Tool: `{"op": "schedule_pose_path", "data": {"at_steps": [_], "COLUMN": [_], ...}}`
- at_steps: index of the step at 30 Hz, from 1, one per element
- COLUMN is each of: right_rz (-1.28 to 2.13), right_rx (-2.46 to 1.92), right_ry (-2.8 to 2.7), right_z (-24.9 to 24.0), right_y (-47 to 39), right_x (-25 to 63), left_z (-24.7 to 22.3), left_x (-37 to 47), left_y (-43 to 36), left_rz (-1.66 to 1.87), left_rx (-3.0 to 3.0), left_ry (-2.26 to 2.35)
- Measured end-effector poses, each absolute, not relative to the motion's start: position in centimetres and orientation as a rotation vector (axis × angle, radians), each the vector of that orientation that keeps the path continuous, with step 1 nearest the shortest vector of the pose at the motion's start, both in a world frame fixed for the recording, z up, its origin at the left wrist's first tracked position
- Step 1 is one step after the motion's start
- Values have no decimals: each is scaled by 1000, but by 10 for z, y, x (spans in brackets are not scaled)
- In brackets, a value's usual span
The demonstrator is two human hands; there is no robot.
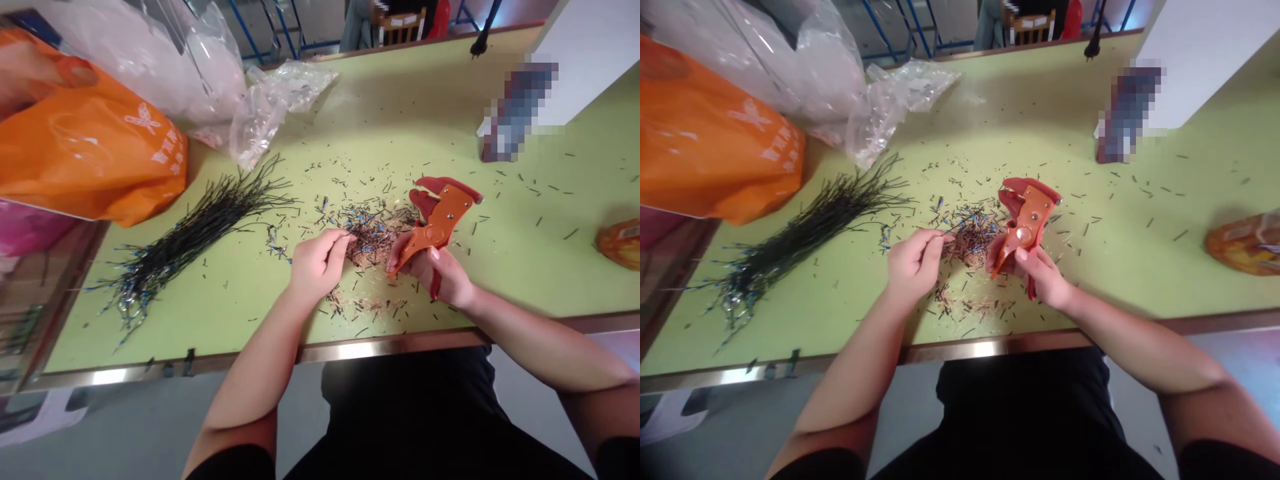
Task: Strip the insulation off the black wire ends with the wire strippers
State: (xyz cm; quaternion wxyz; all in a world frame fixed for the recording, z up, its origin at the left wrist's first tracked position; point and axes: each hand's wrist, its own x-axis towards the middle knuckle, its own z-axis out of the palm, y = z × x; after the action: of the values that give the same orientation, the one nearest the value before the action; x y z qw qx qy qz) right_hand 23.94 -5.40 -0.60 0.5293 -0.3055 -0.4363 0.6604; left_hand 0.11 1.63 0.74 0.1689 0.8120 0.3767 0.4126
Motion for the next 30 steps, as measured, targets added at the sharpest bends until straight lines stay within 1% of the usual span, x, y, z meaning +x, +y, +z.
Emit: {"op": "schedule_pose_path", "data": {"at_steps": [7,11,19,30], "right_rz": [1654,1642,1591,1595], "right_rx": [-666,-709,-813,-802], "right_ry": [-1089,-1101,-1143,-1114], "right_z": [-16,-21,-23,-25], "right_y": [-51,-50,-54,-56], "right_x": [238,237,237,238], "left_z": [13,16,20,25], "left_x": [6,10,16,17], "left_y": [5,-3,-7,-9], "left_rz": [1201,1177,1195,1221], "left_rx": [2566,2665,2624,2619], "left_ry": [972,866,743,645]}}
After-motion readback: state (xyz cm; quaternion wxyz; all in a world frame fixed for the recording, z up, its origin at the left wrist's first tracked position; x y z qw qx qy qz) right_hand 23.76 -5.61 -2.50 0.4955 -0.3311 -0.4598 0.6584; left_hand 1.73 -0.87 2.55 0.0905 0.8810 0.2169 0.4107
